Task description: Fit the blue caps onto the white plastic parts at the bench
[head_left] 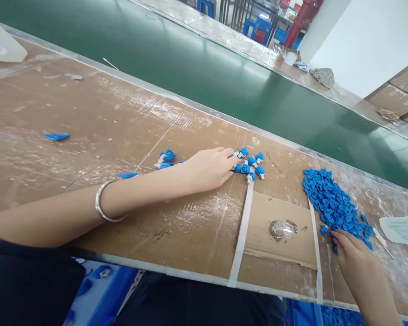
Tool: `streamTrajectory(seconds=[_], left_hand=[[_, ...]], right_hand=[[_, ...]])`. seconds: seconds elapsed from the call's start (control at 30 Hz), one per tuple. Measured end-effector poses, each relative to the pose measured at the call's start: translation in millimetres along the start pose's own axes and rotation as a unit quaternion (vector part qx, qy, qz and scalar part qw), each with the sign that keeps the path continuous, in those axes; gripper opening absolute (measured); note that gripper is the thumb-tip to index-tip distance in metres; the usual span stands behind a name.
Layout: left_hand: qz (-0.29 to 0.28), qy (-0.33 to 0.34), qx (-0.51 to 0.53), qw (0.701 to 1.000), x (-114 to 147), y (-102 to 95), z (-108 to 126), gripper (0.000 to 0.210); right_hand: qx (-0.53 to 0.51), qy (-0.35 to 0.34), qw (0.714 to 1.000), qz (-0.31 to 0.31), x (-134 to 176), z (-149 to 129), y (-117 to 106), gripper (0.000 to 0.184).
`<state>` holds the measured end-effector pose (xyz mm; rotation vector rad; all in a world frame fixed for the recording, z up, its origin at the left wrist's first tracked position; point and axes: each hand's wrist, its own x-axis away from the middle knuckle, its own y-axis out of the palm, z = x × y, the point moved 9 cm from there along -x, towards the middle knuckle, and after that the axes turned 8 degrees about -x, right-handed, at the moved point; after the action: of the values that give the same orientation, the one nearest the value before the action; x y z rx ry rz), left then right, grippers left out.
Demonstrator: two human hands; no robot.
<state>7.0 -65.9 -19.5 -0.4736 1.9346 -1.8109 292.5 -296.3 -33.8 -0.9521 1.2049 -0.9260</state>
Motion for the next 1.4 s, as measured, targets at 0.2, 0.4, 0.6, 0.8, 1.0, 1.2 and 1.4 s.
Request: streamTrajectory(seconds=[0.2,0.4,0.6,0.8,1.0,1.2,1.4], left_hand=[[-0.01,0.035,0.041,0.998,-7,13.7,11,0.019],[-0.075,0.043,0.052,0.995,3,16.0,20,0.013],[-0.025,0.037,0.051,0.998,8,10.9,22,0.031],[-0.044,0.029,0.14,0.989,6,3.7,25,0.024],[-0.103,-0.031,0.314,0.943,5,5.1,24,0.028],[-0.203,-0.069,0.569,0.793,13,32.8,43,0.047],[-0.21,-0.082,0.665,0.713,14,36.8,55,0.041]], right_hand=[[-0.027,0.051,0.998,0.007,4,-1,3,0.045],[-0.076,0.121,0.988,0.059,12,6,-6,0.041],[-0.115,0.13,0.984,0.03,16,15,-5,0.043],[-0.151,0.118,0.981,-0.01,8,27,2,0.046],[-0.147,0.153,0.977,-0.012,1,28,-9,0.049],[-0.223,0.08,0.971,0.014,-40,-59,-43,0.027],[-0.26,-0.052,0.964,-0.038,-75,-122,-29,0.025]])
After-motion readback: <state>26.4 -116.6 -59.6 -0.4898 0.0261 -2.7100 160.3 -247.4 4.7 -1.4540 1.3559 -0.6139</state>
